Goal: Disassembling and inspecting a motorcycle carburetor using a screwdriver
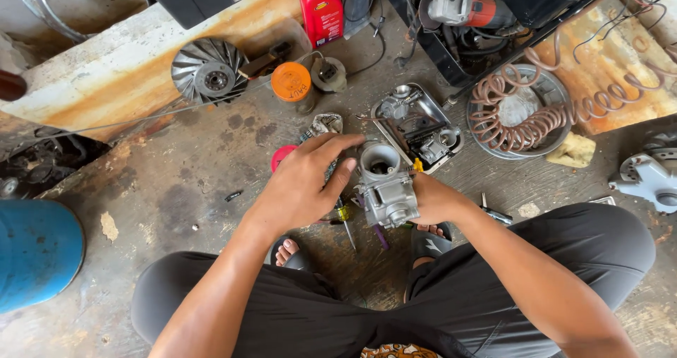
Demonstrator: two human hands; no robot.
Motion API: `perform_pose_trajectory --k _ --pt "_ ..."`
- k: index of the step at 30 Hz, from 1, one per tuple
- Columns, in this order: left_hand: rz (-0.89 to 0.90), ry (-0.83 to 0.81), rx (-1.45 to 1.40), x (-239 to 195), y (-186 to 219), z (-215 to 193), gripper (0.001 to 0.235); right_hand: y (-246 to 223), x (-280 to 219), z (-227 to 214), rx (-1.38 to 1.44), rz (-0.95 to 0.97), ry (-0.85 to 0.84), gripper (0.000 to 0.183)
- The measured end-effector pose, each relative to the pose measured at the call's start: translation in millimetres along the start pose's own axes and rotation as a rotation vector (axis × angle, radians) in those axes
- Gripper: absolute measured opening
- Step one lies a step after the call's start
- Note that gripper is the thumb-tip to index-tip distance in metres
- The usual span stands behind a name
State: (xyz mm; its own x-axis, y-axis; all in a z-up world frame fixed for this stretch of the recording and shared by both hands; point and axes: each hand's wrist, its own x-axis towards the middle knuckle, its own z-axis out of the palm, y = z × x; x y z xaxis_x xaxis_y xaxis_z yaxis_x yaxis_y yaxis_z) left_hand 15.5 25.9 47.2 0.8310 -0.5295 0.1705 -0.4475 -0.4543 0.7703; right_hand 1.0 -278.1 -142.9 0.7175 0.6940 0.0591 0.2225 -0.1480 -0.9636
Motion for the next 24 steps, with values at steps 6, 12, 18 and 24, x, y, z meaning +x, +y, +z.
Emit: perform_pose_trajectory --k 6,12,18,24 --pt "-0.081 -0.032 -0.175 2.1 -5.2 7.6 0.041 -76.3 21.5 -1.4 0.054 0.045 -0.104 0.028" --pt "0.296 -0.021 -0.039 3.5 2.7 4.8 0.054 -29.0 10.6 1.8 -0.097 0.151 0.003 0.025" --pt "0.471 0.005 0.023 2.5 4.8 1.4 0.055 -32.1 10.1 -8.9 -0.092 0.001 0.005 0.063" --pt "0.372 0.055 -0.047 -1.9 -8.2 4.7 0.057 -50.2 20.6 -4.3 -0.171 -0.031 -0.006 0.057"
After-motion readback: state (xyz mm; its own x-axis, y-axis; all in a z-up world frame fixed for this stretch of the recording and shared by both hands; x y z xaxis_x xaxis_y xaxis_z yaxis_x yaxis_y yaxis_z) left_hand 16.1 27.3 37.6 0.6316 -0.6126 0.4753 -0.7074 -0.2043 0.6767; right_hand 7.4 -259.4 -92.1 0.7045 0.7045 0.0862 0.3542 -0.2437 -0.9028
